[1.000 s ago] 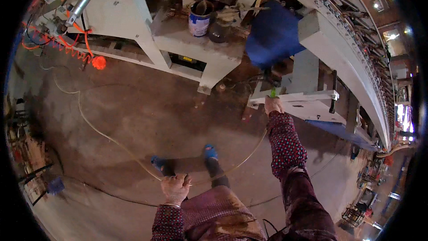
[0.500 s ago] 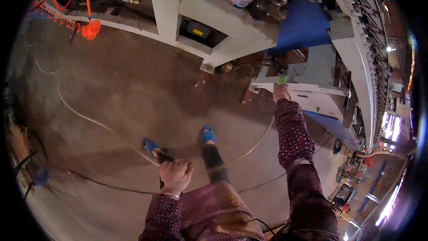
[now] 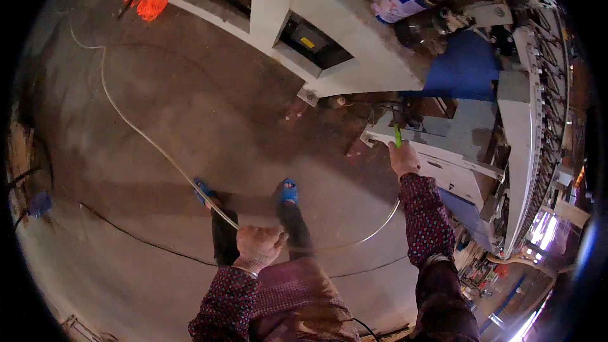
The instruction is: The person uses a green spray gun to clean a large industrial machine and the surrounding floor in a workshop. They move around the equipment, spraying the blue and white surfaces and the concrete floor to remove dust and debris.
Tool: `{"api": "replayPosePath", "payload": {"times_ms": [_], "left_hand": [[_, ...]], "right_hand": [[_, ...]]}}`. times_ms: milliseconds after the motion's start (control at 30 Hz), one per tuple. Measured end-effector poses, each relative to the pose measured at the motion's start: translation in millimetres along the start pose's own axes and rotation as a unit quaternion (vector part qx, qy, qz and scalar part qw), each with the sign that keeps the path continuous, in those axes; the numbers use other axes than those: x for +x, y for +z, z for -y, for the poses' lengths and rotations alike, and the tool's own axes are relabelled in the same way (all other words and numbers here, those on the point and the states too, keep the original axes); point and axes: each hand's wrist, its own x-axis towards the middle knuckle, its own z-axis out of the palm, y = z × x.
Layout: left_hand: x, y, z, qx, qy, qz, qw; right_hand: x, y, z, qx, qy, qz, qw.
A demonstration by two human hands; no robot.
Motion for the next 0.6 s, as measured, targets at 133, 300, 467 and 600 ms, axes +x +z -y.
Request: {"api": "replayPosePath", "payload": {"times_ms": [133,300,467,600], "left_hand": [[0.9,10.5,-1.6,0.041,0.002,0.006,0.999],[2.9,17.3,-7.2,0.042,-0.001,0.012,0.999],[2.8,27.2,-9.3,-0.043,-0.031,0.059,0.997],[14.6,23.5,-13.5,-0.108,-0.004,-0.031,0.994]], "right_hand": [[15.7,-6.1,31.0,-0.002,-0.013,-0.014,1.0],[43.5,15.6,22.5,-0.178,0.017,0.07,0.981],[44.3,36.8,-20.7,-0.225,0.006,0.122,0.967],[45.6,32.9,-42.5,-0.333,-0.036,0.17,0.927]]}}
